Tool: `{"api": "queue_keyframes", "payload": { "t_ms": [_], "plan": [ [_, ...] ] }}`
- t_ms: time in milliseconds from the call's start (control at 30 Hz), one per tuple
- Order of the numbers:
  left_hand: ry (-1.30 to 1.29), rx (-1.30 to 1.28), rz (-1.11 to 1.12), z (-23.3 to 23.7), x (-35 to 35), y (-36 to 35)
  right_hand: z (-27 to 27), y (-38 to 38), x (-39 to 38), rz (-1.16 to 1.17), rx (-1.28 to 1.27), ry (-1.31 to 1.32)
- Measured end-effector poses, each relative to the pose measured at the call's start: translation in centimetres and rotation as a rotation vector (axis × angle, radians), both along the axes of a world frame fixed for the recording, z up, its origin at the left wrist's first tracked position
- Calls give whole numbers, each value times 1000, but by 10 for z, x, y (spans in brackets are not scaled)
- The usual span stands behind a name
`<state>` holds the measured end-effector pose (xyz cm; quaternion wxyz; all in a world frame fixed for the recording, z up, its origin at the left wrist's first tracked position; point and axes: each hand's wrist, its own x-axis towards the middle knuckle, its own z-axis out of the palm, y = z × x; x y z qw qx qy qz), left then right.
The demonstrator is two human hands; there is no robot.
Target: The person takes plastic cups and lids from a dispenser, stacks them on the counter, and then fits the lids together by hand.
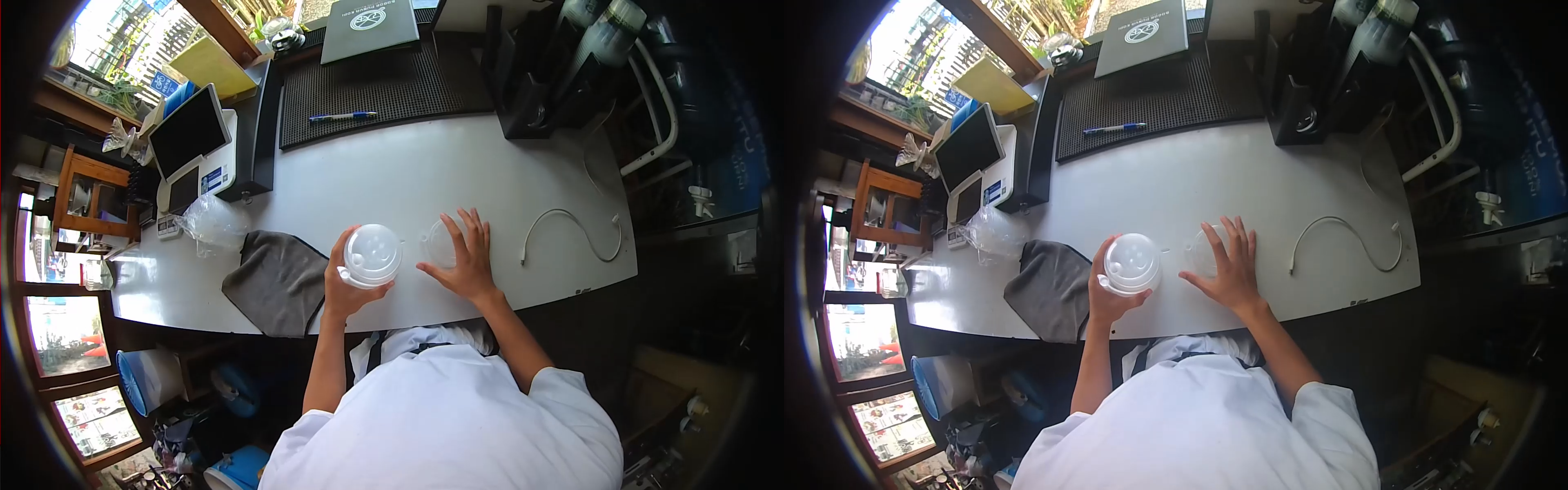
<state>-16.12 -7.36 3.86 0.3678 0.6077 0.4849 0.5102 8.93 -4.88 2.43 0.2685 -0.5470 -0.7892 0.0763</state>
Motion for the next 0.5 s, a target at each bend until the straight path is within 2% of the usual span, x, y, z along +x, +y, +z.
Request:
{"api": "queue_keyframes", "payload": {
  "t_ms": [33, 167, 267, 367, 500],
  "plan": [
    [16, 22, -11, -1, -6, -1, 6, -1, -4, -29, -52, 44],
    [-122, 18, -78, -15, -7, -9, 51, -7, -33, 370, -110, 534],
    [-12, 56, -144, -9, -6, -11, 67, -17, -66, 497, -158, 309],
    [-23, 66, -157, -11, -7, -15, 60, -16, -70, 460, -205, 368],
    [-9, 32, -213, -12, -15, -16, 67, -20, -70, 410, -182, 286]
  ]
}}
